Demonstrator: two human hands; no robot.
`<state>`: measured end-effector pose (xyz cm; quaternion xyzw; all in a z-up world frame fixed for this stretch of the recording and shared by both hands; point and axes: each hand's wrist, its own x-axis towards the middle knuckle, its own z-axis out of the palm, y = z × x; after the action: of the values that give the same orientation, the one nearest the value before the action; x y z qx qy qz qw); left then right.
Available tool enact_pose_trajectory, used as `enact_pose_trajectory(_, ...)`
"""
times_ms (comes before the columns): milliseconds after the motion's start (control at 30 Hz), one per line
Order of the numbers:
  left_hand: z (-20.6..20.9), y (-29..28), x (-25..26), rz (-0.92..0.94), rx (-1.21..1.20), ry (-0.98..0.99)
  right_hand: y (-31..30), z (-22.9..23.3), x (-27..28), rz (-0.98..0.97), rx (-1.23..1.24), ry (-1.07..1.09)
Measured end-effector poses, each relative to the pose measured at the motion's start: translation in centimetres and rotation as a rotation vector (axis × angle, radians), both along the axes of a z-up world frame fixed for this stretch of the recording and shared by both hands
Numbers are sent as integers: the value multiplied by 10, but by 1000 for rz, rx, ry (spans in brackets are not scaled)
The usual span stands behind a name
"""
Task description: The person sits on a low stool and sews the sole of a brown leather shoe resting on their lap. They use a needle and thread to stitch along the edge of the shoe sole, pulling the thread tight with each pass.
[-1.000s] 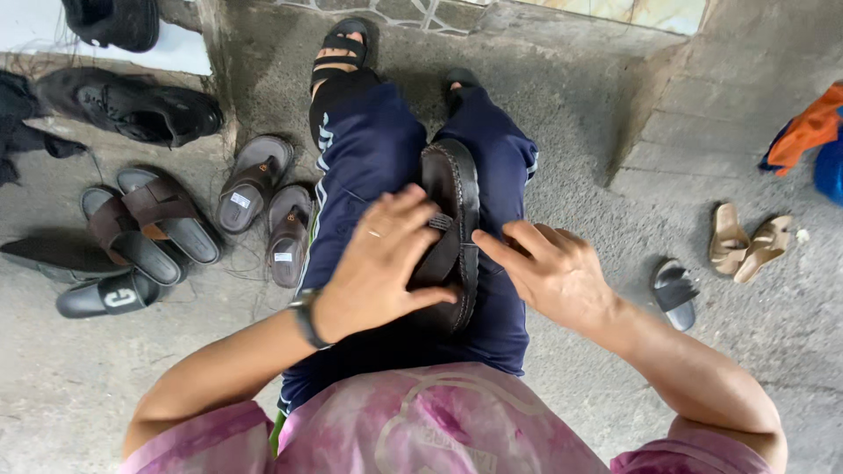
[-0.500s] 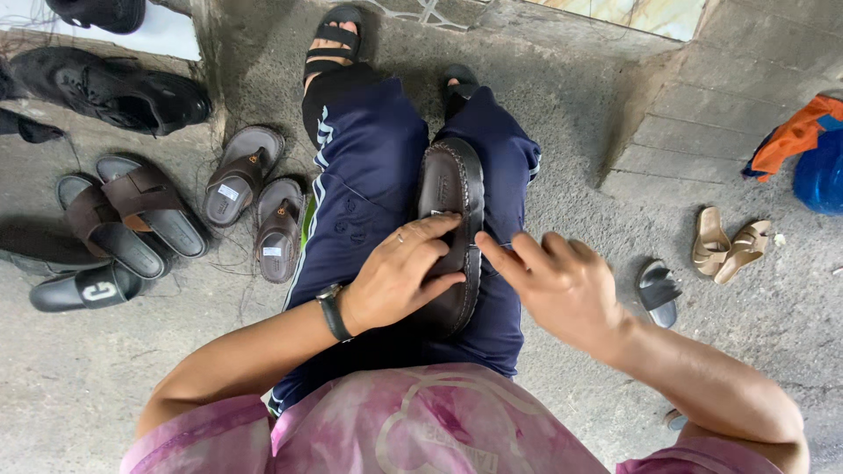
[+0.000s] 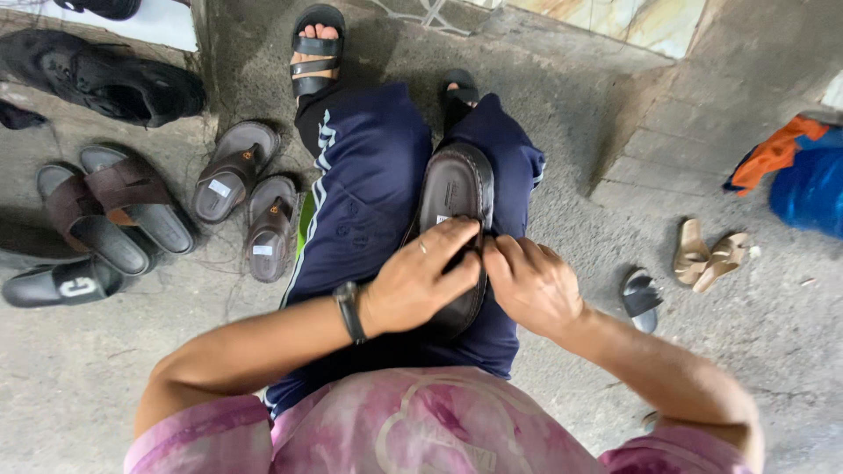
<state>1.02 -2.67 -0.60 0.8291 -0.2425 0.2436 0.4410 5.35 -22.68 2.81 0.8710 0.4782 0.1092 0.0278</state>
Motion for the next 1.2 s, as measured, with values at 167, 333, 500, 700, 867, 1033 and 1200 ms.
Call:
enact_pose_trajectory(167, 21, -5, -27, 76, 355, 15, -51, -16, -9, -52, 230, 270)
enact_pose_trajectory(333, 17, -22, -31, 108, 392, -9, -50, -6, -12, -70, 406, 387)
enact_pose_trajectory(500, 18, -14, -29, 92, 408, 14, -50, -1, -4, -10, 471, 403)
enact_pose_trajectory(700, 10, -8, -23, 17, 369, 49, -57, 7, 0, -9, 402, 509)
enact_pose_trajectory(867, 17, 2, -5, -177, 221, 87, -55, 15, 0, -20, 326, 484)
enact_pose_trajectory(1033, 4, 2, 14, -144, 88, 240, -50, 8, -5, -40, 263, 453)
enact_pose_trajectory(1200, 34, 20, 27, -423, -297, 625, -35, 7, -13, -132, 203, 420)
